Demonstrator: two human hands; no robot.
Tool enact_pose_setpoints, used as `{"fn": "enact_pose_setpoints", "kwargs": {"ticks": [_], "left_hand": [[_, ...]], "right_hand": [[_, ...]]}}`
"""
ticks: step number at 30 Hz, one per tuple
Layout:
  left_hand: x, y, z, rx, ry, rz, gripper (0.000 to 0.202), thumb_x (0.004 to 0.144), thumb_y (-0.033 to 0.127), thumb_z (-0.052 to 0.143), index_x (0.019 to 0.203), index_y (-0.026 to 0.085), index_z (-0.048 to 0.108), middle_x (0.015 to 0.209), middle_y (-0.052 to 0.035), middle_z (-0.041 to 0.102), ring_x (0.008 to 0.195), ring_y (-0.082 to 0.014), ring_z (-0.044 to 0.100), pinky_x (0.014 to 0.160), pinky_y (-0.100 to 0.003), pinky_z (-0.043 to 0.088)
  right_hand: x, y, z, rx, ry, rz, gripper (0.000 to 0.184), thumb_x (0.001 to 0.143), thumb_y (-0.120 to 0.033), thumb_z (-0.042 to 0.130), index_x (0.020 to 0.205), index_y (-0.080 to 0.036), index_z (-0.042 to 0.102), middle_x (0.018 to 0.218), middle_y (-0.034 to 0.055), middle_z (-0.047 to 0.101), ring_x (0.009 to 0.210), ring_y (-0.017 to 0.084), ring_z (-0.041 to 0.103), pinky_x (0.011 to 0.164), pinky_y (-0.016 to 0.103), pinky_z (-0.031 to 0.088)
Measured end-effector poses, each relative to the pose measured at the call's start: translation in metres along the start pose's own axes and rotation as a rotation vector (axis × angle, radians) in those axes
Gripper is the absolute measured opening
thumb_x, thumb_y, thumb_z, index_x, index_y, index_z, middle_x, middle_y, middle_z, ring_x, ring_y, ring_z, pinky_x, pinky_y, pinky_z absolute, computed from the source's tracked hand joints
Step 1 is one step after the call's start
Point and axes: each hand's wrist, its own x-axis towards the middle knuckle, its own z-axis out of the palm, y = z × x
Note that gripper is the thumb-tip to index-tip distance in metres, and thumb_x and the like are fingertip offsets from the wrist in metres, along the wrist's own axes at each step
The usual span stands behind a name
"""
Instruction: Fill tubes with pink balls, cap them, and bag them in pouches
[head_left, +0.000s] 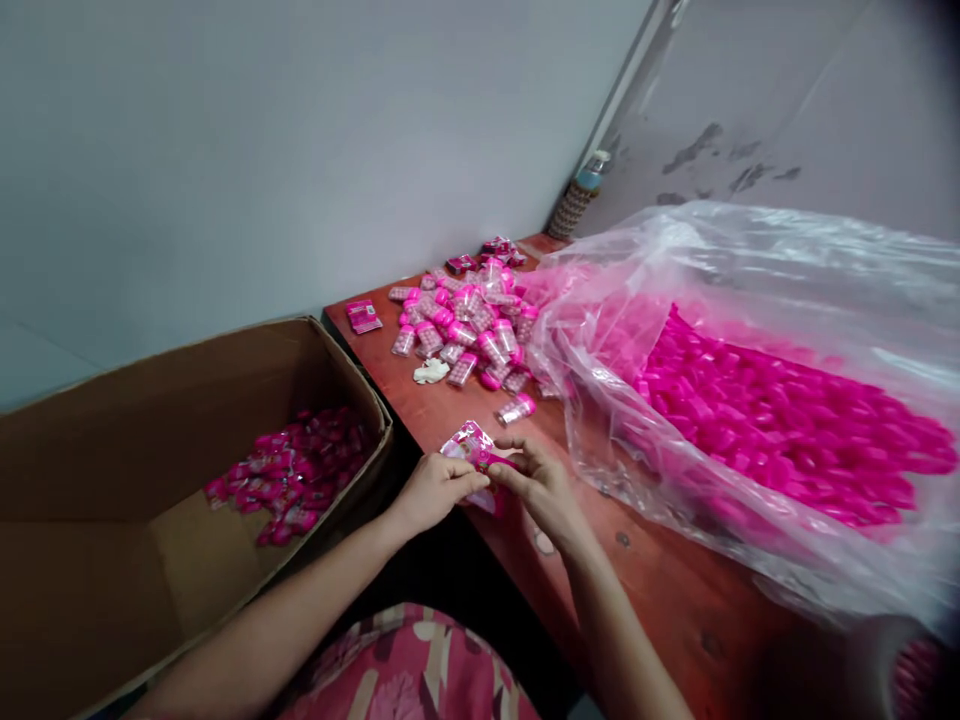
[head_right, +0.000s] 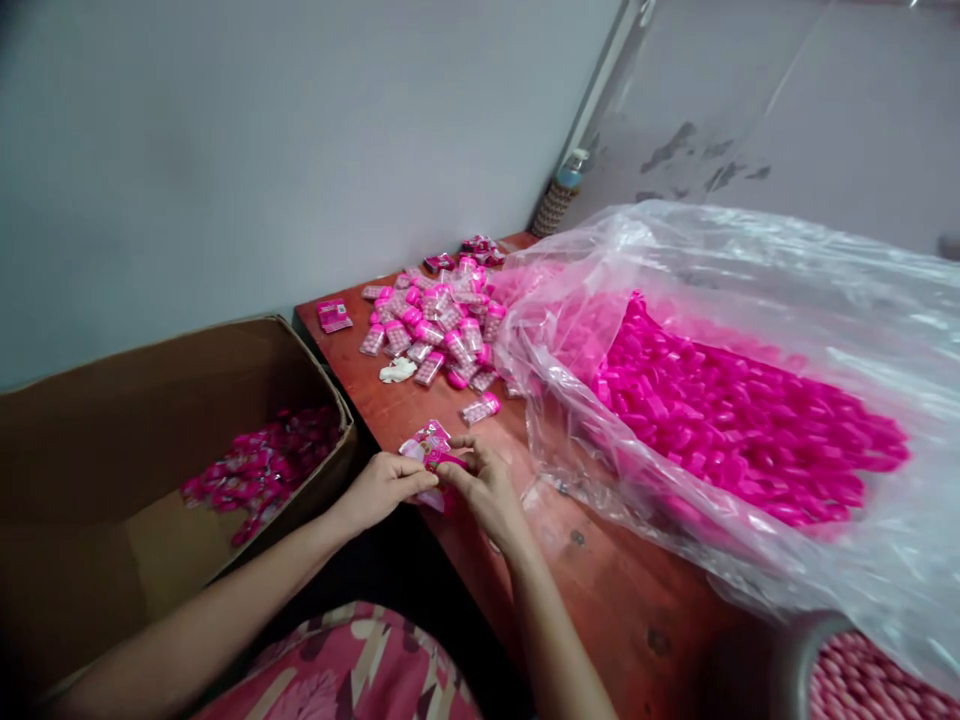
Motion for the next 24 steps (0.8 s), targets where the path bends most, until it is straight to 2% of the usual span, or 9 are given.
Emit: {"fn": "enact_pose_setpoints", "kwargs": {"ticks": [2, 4, 6, 7, 10, 14, 18, 21, 24], "left_hand": [[0.000, -0.002, 0.002, -0.108, -0.005, -0.104, 0.028, 0.068, 0.038, 0.061, 0.060, 0.011, 0.067, 0.053, -0.0017, 0.059, 0.054, -0.0128, 0.055, 0.053, -0.022, 0.044], [-0.003, -0.003, 0.006, -0.219, 0.028, -0.197, 0.027, 0.065, 0.037, 0.063, 0.063, 0.011, 0.068, 0.058, -0.0040, 0.062, 0.055, -0.0128, 0.056, 0.054, -0.023, 0.046], [-0.006, -0.003, 0.011, -0.320, 0.082, -0.259, 0.027, 0.062, 0.037, 0.067, 0.064, 0.010, 0.068, 0.060, -0.0058, 0.063, 0.056, -0.0131, 0.058, 0.055, -0.023, 0.047], [-0.007, -0.003, 0.012, -0.368, 0.113, -0.274, 0.027, 0.061, 0.036, 0.068, 0.064, 0.010, 0.068, 0.061, -0.0064, 0.064, 0.057, -0.0131, 0.058, 0.055, -0.023, 0.048], [-0.010, -0.005, 0.013, -0.512, 0.215, -0.294, 0.027, 0.060, 0.035, 0.070, 0.065, 0.009, 0.067, 0.063, -0.0071, 0.065, 0.056, -0.0123, 0.059, 0.054, -0.022, 0.049], [-0.007, -0.010, 0.004, -0.723, 0.337, -0.318, 0.024, 0.059, 0.030, 0.073, 0.066, 0.008, 0.066, 0.062, -0.0064, 0.064, 0.053, -0.0106, 0.058, 0.050, -0.020, 0.050], [0.000, -0.009, -0.002, -0.897, 0.368, -0.323, 0.019, 0.061, 0.024, 0.072, 0.067, 0.008, 0.063, 0.064, -0.0063, 0.063, 0.053, -0.0108, 0.059, 0.050, -0.020, 0.052], [0.006, -0.006, -0.001, -0.984, 0.413, -0.357, 0.017, 0.062, 0.020, 0.071, 0.063, 0.009, 0.059, 0.061, -0.0049, 0.062, 0.051, -0.0107, 0.059, 0.048, -0.020, 0.051], [0.009, -0.004, 0.003, -1.054, 0.434, -0.365, 0.015, 0.065, 0.019, 0.070, 0.067, 0.010, 0.058, 0.063, -0.0050, 0.063, 0.053, -0.0124, 0.060, 0.050, -0.022, 0.052]], "right_hand": [[0.011, -0.004, -0.007, -0.268, 0.052, -0.003, 0.030, 0.072, -0.046, 0.057, 0.084, -0.018, 0.055, 0.065, 0.0013, 0.061, 0.060, 0.017, 0.058, 0.054, 0.025, 0.042], [0.027, -0.010, -0.012, -0.614, 0.254, 0.031, 0.038, 0.075, -0.053, 0.048, 0.083, -0.017, 0.057, 0.072, 0.0066, 0.064, 0.070, 0.022, 0.061, 0.060, 0.030, 0.043], [0.045, -0.016, -0.014, -0.934, 0.455, 0.132, 0.049, 0.077, -0.058, 0.039, 0.092, -0.014, 0.055, 0.081, 0.0143, 0.065, 0.081, 0.029, 0.061, 0.067, 0.036, 0.043], [0.053, -0.018, -0.014, -1.052, 0.505, 0.194, 0.055, 0.077, -0.060, 0.037, 0.097, -0.011, 0.054, 0.085, 0.0186, 0.064, 0.085, 0.032, 0.060, 0.070, 0.039, 0.042], [0.069, -0.018, -0.015, -1.191, 0.495, 0.318, 0.061, 0.076, -0.060, 0.039, 0.102, -0.005, 0.050, 0.092, 0.0261, 0.061, 0.090, 0.036, 0.058, 0.072, 0.042, 0.042], [0.075, -0.005, -0.029, -1.132, 0.442, 0.343, 0.053, 0.073, -0.054, 0.048, 0.101, -0.009, 0.053, 0.094, 0.0226, 0.061, 0.092, 0.034, 0.058, 0.072, 0.040, 0.043], [0.059, 0.009, -0.039, -0.919, 0.464, 0.208, 0.045, 0.068, -0.045, 0.057, 0.101, -0.015, 0.053, 0.088, 0.0125, 0.064, 0.087, 0.029, 0.059, 0.070, 0.036, 0.044], [0.025, 0.011, -0.026, -0.487, 0.401, 0.077, 0.035, 0.072, -0.044, 0.054, 0.094, -0.017, 0.053, 0.075, 0.0049, 0.062, 0.067, 0.020, 0.061, 0.056, 0.029, 0.046], [-0.018, 0.008, 0.000, -0.044, 0.313, 0.051, 0.030, 0.076, -0.044, 0.052, 0.092, -0.019, 0.049, 0.061, -0.0023, 0.057, 0.042, 0.012, 0.052, 0.038, 0.021, 0.041]]}}
